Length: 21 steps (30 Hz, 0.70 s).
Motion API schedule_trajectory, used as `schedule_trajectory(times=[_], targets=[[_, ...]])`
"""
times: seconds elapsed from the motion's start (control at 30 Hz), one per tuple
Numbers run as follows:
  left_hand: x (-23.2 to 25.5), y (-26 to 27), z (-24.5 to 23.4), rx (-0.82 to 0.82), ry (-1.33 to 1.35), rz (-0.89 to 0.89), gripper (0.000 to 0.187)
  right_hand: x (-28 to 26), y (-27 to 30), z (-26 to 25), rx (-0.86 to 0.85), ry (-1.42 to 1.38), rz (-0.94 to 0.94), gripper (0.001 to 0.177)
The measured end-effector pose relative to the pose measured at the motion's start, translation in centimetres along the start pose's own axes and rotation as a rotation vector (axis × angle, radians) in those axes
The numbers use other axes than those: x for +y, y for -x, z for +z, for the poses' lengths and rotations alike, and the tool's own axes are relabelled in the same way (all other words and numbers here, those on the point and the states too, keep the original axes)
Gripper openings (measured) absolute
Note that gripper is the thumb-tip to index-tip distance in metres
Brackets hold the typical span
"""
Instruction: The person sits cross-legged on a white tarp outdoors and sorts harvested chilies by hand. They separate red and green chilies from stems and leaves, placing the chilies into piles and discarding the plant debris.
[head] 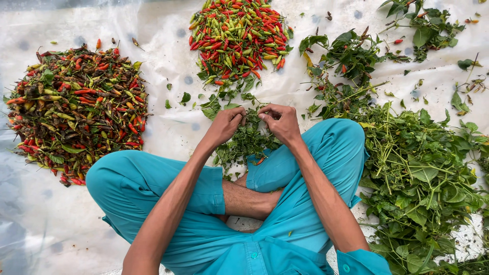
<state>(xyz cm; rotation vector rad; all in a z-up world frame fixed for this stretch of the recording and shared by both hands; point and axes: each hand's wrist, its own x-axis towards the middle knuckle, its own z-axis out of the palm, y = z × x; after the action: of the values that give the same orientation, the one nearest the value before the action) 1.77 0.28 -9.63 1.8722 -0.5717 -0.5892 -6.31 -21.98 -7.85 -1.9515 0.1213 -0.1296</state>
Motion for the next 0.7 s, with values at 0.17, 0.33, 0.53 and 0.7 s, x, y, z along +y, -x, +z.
schedule_trajectory(times=[0.17, 0.33, 0.53, 0.7], targets=[[-0.1, -0.2, -0.3, -0.024, 0.264, -0.055, 0.032, 0.6, -0.4, -0.2, -0.026, -0.157, 0.085, 0.009], [-1.0, 0.0, -0.7, -0.034, 0.531, -0.055, 0.030, 0.5, -0.2, -0.3, -0.001, -0.413, 0.211, 0.010], [3.4, 0.7, -0.8, -0.035, 0.267, -0.085, 0.044, 2.0, -0.2, 0.6, -0.031, -0.627, 0.307, 0.017], [2.2, 0.4, 0.2, -0.069, 0.197, -0.067, 0.036, 2.2, -0.2, 0.8, -0.047, -0.681, 0.385, 0.021]])
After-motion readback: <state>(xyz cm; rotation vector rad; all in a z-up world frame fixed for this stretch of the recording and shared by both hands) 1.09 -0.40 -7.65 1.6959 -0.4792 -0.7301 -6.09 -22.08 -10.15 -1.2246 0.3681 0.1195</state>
